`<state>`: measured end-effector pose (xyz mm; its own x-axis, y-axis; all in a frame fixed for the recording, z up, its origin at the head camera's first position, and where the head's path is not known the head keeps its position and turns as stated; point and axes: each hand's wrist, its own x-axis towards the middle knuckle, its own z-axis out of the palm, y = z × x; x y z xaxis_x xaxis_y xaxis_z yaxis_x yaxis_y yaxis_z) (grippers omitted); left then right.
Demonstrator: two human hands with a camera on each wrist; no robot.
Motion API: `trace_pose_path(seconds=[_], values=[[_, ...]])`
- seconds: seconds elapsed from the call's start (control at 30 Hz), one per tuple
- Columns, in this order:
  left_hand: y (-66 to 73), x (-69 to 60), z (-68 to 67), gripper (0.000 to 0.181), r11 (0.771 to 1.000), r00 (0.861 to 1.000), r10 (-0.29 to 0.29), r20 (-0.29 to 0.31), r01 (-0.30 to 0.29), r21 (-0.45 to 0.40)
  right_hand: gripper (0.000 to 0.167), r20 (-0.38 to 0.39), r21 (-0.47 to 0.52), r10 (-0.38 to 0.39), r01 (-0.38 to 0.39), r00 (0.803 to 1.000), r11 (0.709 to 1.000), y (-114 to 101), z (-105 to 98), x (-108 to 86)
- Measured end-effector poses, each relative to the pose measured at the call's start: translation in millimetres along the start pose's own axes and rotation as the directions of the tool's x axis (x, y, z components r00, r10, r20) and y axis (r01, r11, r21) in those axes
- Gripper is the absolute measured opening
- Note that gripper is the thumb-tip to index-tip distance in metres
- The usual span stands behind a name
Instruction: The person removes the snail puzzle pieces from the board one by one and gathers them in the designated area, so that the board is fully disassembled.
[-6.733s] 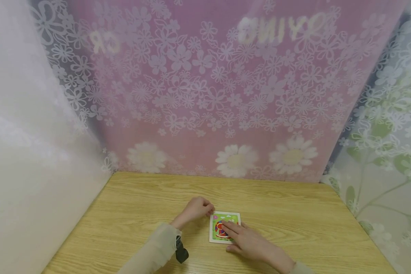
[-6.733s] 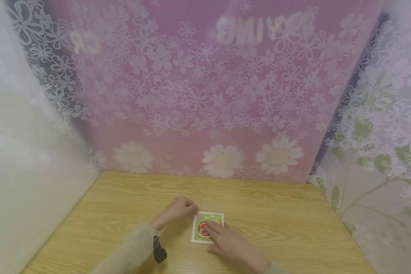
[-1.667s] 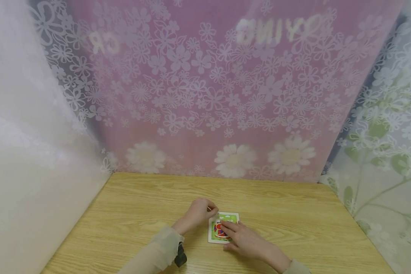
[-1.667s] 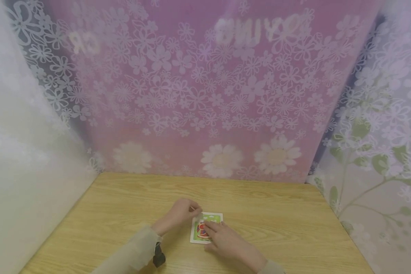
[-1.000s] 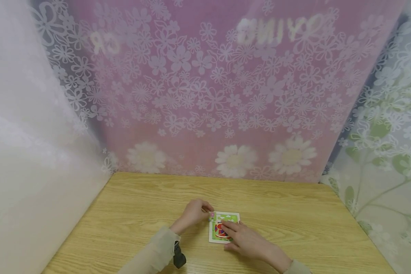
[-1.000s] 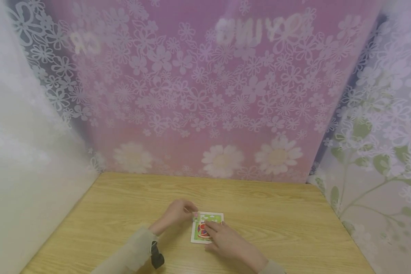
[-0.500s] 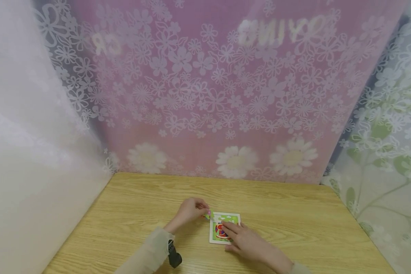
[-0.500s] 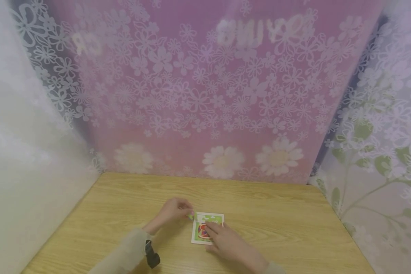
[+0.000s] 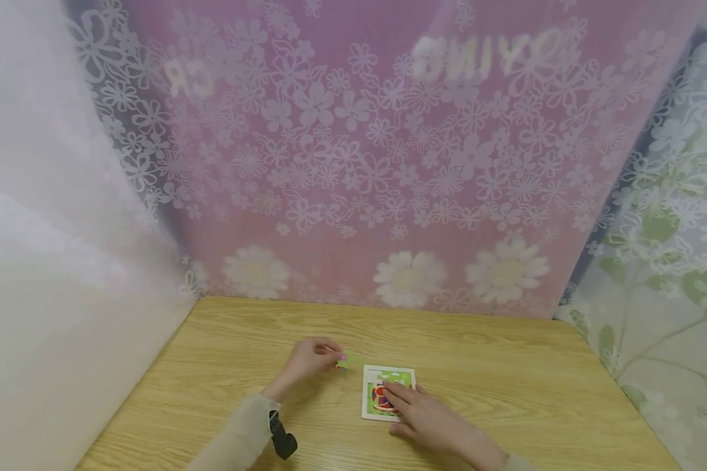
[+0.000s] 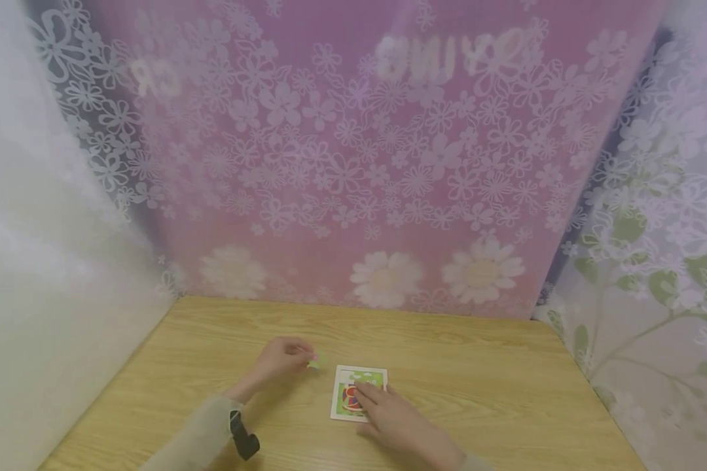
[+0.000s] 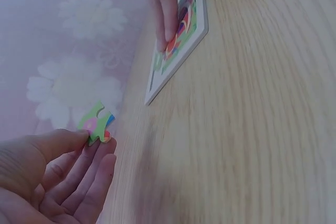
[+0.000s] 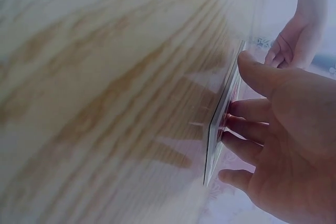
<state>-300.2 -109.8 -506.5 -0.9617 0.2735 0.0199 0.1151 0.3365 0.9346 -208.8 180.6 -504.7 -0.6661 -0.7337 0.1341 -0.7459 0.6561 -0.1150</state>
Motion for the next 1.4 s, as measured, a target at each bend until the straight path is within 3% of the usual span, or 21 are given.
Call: trace_pose_path(seconds=[0.43,0.77,1.13,1.4], values=[[-23.4,-7.2,-42.6,0.025,0.981,0.993,-0.087,-0.074,0.073,-0.182,0.060,-0.039,-0.001,-0.037,0.037,0.999,0.999,2,5,-1.0],[-25.2,-18.9,-71.1,0.029,0.972,0.987,-0.121,-0.106,0.097,-0.213,0.060,-0.049,0.013,-0.049,0.050,0.998,0.999,1,3,-1.7],[-30.3,-27.2,-96.0,0.029,0.976,0.976,-0.155,-0.152,0.128,-0.175,0.061,-0.027,0.016,-0.030,0.030,0.999,0.999,-1,-1,-1.3],[-39.3,-32.4,-104.9,0.022,0.987,0.961,-0.155,-0.228,0.141,-0.077,0.059,-0.053,0.022,-0.053,0.054,0.997,0.998,-1,-2,-1.6]])
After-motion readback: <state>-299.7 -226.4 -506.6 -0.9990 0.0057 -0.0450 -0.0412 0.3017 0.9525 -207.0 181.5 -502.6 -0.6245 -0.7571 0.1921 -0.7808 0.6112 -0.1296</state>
